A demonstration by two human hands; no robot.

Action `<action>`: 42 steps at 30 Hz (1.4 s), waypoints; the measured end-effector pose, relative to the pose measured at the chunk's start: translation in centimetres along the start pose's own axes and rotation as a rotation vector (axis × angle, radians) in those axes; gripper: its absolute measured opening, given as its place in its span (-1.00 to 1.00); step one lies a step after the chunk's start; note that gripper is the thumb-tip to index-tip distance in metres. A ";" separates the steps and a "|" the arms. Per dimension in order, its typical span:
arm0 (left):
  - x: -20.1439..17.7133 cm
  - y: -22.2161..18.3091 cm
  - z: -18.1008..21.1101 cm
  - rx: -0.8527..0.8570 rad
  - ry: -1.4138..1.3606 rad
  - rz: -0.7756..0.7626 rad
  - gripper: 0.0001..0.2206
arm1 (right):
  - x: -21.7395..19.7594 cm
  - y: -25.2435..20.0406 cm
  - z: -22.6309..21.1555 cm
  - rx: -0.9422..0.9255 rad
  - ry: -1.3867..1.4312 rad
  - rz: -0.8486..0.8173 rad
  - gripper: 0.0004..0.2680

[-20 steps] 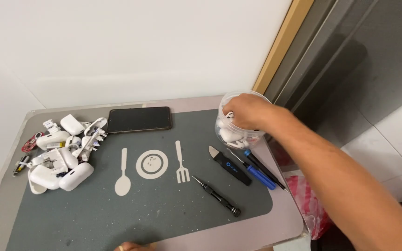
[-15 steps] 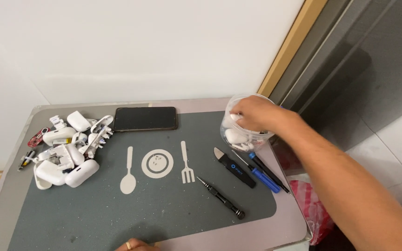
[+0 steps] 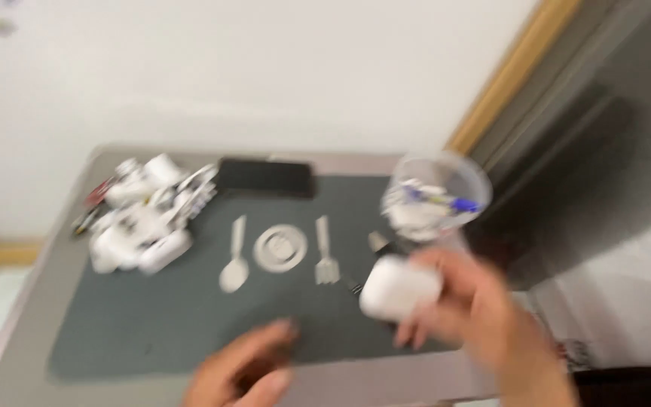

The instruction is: Disassembling plastic earbud cases to remove internal electronic components using a utility knife and screwdriver.

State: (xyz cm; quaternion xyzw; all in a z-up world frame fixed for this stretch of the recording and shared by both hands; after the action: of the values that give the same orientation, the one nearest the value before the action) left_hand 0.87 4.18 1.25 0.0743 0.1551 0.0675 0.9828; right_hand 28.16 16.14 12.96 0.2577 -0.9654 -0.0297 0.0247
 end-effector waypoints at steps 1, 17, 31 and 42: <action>0.5 -0.4 -0.8 -0.187 -0.255 -0.132 -0.32 | 2.7 -2.3 2.4 0.064 0.097 0.011 -0.70; 1.0 -1.3 4.3 -0.160 -0.276 -0.147 -0.76 | 10.4 -5.1 7.3 -0.396 -0.393 0.404 -0.78; 1.2 -1.2 3.4 -0.214 -0.488 -0.126 -0.63 | 8.3 -3.7 7.0 -0.344 -0.483 0.086 -0.89; 0.3 -0.9 2.7 -0.100 -0.719 -0.200 -0.45 | 10.6 -2.7 7.4 0.137 -0.043 0.019 -0.61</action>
State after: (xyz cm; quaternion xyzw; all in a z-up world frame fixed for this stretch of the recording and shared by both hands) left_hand 2.13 2.97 3.53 0.0298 -0.1970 -0.0518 0.9786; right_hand 19.85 8.84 5.69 0.2487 -0.9680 0.0311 -0.0135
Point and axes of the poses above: each hand's wrist, its own y-axis towards the middle knuckle, its own x-axis out of the palm, z = x × y, the point moved 3 cm from there along y, towards the middle knuckle, and after that the axes turned 8 degrees about y, right-handed, at the moved point
